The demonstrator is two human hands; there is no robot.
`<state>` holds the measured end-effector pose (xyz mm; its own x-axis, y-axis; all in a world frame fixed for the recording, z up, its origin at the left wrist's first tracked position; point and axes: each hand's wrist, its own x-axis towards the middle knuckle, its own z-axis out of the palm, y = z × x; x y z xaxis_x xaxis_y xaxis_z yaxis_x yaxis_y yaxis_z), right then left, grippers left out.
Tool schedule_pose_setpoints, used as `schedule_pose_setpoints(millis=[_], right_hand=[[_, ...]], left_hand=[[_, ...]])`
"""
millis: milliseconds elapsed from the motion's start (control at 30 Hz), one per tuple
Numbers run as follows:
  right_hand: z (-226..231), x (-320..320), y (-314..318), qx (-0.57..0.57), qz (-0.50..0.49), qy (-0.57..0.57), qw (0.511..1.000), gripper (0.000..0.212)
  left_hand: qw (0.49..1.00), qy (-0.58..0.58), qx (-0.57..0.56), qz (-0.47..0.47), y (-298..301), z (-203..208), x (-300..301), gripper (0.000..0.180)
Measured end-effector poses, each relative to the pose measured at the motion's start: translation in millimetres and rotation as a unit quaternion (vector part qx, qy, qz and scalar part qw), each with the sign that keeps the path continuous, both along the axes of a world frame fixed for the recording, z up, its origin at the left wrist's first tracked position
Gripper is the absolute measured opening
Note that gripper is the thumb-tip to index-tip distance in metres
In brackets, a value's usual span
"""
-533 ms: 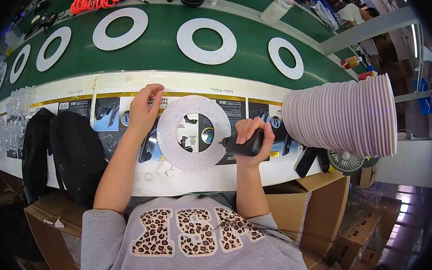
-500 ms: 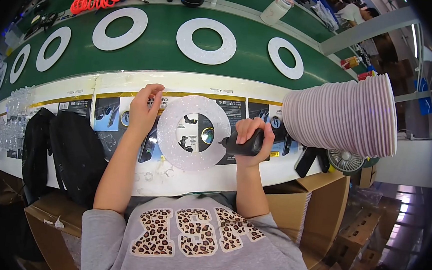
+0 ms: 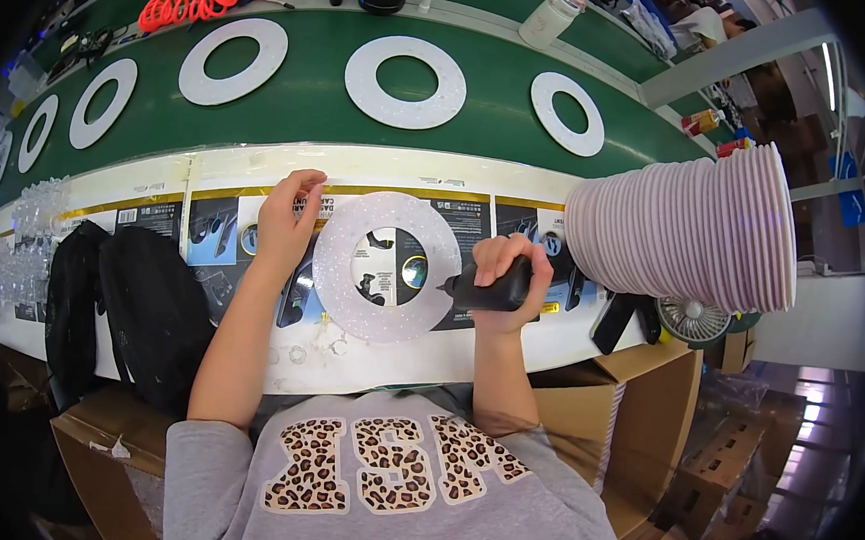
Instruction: Assembling circular LED light fixtures by applying adhesive and attaching electronic components on a production line.
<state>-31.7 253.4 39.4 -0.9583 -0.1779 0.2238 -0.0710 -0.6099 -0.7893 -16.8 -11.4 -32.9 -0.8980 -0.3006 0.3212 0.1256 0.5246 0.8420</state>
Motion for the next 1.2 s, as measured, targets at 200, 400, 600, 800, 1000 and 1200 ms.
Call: schedule_pose_setpoints(millis=[200,400,600,800,1000,1200], right_hand=[[11,-4,15,-0.018,-0.025,0.013,0.999,0.046],[4,-8,22,0.014,-0.039,0.016,0.999,0.046],[2,-8,20,0.020,-0.036,0.013,0.999,0.047],[-2,-9,21,0.019,-0.026,0.007,0.999,0.047],[-5,-9,21,0.019,-0.021,0.004,1.000,0.047],[-5,-9,22,0.024,-0.028,0.005,0.999,0.047]], left_hand=[[1.000,0.000,-0.005,0.003,-1,-1,1,0.016],[1.000,0.002,-0.005,0.002,-1,-2,0,0.016],[1.000,0.001,0.002,0.001,0,-1,-1,0.016],[1.000,0.002,0.010,-0.003,0,-1,-1,0.016],[1.000,-0.004,0.006,-0.001,-1,-2,0,0.016],[1.000,-0.008,0.002,-0.002,-1,0,-1,0.016]])
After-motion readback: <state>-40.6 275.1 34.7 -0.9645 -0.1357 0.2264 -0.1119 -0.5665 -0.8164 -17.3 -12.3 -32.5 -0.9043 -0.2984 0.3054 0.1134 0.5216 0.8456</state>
